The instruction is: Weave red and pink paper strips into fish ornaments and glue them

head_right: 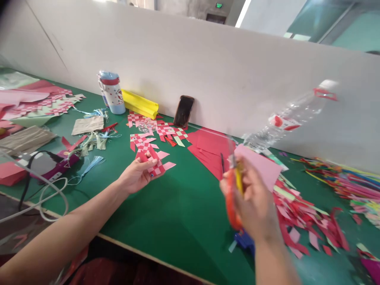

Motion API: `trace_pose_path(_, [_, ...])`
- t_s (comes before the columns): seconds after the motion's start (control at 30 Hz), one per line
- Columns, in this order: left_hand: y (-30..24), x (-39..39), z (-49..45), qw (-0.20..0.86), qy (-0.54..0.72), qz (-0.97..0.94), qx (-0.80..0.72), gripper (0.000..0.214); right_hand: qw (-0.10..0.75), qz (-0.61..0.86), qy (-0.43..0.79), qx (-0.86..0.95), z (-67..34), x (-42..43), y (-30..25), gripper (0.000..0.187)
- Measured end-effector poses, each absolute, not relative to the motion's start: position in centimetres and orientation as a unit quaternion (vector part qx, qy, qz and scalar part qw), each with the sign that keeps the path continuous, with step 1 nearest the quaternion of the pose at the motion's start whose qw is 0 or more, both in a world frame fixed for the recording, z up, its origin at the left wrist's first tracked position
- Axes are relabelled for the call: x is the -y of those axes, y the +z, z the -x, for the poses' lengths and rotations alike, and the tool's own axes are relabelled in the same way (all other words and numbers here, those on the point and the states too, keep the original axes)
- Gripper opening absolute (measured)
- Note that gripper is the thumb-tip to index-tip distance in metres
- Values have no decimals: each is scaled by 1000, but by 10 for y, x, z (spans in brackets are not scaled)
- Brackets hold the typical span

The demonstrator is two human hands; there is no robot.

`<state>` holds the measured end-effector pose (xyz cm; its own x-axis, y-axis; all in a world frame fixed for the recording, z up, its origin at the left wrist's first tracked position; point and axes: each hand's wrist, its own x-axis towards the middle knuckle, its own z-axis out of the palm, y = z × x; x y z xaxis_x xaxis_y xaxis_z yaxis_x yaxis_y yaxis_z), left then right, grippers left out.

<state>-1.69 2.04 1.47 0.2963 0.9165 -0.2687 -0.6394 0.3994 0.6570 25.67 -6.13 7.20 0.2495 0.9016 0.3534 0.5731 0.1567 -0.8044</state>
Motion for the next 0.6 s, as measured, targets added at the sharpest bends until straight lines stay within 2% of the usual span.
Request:
trace_pose_path(0.1, [16,-23,18,762,523,-204,-322,33,377,608,134,686,-206,72,50,63])
trace_pose_path(0.2, [16,-26,19,749,546,-194,-321,37,323,574,60,750,-177,69,26,59])
trace_pose_path(0.33, [17,-27,19,732,573,-193,-314,37,305,570,-1,763,-173,61,6,57])
trace_pose_path(0.6, [18,-24,15,735,564,-218,-306,29,296,570,-46,765,-183,63,-3,51])
